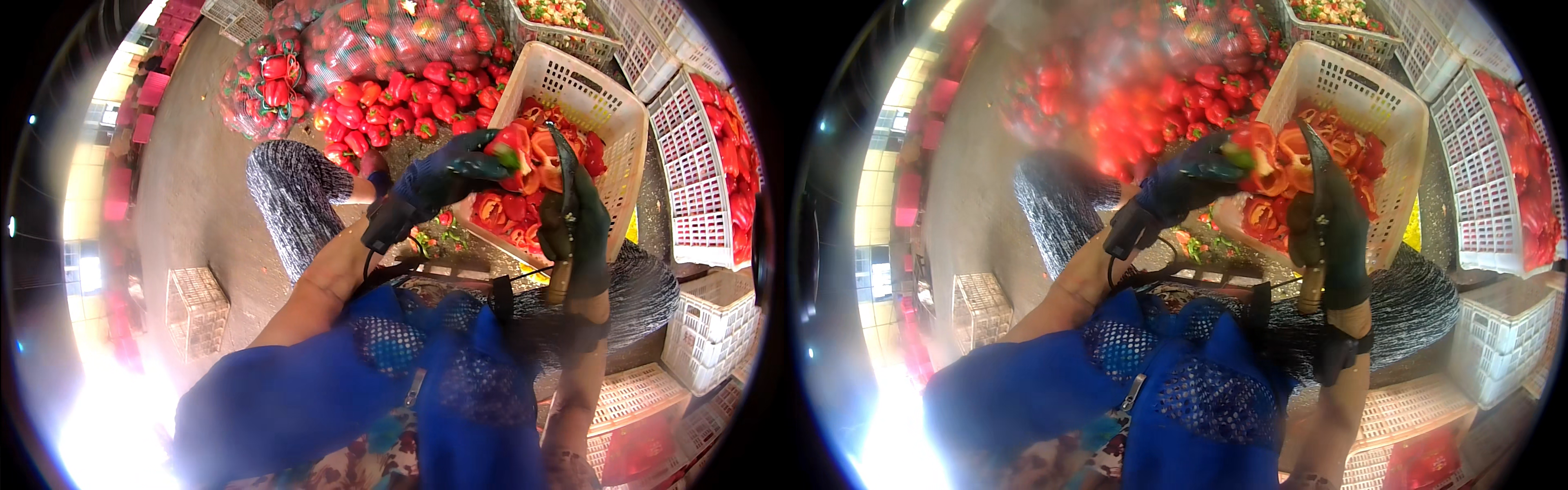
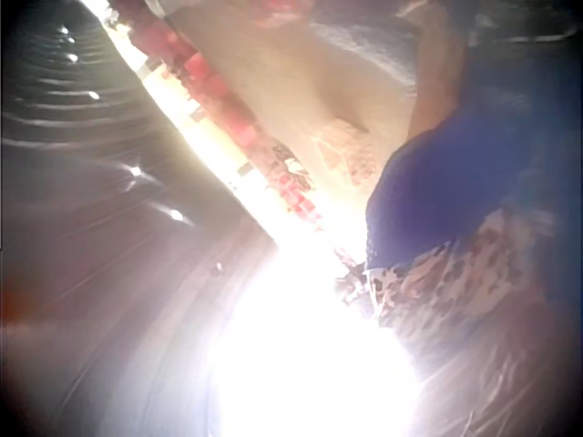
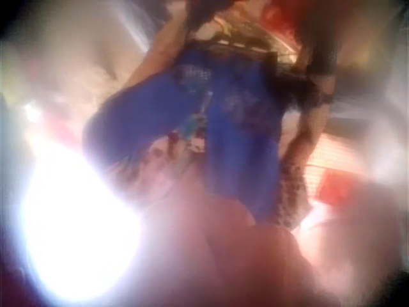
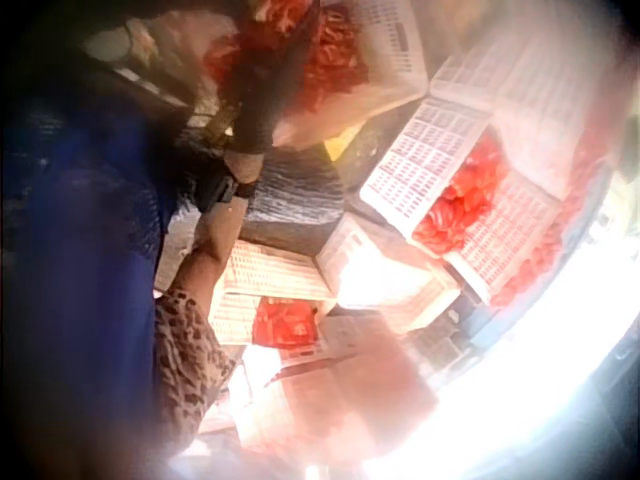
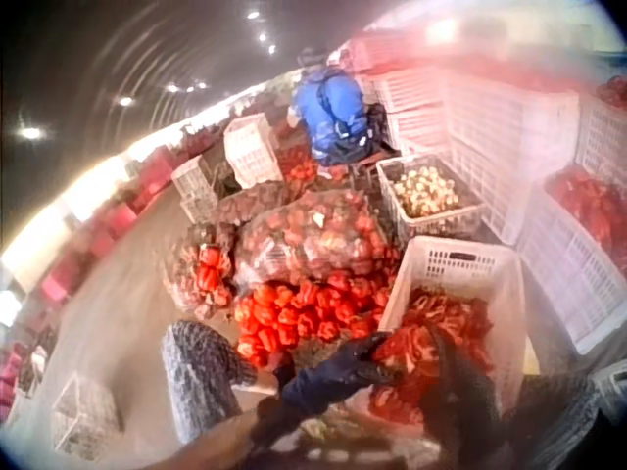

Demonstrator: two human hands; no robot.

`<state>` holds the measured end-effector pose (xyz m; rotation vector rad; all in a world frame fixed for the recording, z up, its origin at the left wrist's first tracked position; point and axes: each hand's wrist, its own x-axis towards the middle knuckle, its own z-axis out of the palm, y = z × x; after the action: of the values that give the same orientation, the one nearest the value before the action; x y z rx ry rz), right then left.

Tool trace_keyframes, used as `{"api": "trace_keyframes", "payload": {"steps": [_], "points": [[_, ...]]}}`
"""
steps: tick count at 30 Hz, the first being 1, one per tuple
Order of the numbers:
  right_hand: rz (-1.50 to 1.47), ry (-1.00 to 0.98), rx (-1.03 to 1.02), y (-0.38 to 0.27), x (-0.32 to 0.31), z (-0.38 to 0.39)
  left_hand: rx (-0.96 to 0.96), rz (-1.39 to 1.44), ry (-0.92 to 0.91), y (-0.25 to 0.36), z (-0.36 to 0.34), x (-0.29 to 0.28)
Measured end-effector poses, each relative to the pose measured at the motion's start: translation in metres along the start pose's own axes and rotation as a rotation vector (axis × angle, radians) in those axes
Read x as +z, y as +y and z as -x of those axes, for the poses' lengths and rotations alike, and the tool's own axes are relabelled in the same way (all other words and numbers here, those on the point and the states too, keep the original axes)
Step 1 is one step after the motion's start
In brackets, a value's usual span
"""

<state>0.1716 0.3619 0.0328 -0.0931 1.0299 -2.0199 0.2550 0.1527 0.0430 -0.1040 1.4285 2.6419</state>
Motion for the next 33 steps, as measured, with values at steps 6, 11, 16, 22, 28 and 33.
{"api": "trace_keyframes", "payload": {"steps": [6, 11, 16, 22, 28, 33], "points": [[0.282, 0.120, -0.074, -0.011, 0.014, -0.002, 0.133, 0.021, -0.017, 0.004, 0.011, 0.044], [0.560, 0.159, -0.080, -0.014, 0.012, -0.001, 0.135, -0.398, 0.036, 0.023, 0.003, 0.029], [-0.192, -0.233, 0.072, 0.006, -0.018, -0.005, -0.002, -0.334, 0.015, 0.002, -0.005, 0.006], [0.404, 0.296, -0.297, 0.009, 0.004, -0.018, 0.006, -0.168, 0.104, -0.008, 0.000, 0.013], [1.275, 0.515, -0.939, 0.012, 0.003, -0.024, 0.001, 0.309, -0.003, -0.032, 0.019, 0.019], [1.501, 0.419, -0.991, 0.015, 0.012, -0.017, -0.065, 0.351, 0.174, -0.026, 0.013, 0.062]]}}
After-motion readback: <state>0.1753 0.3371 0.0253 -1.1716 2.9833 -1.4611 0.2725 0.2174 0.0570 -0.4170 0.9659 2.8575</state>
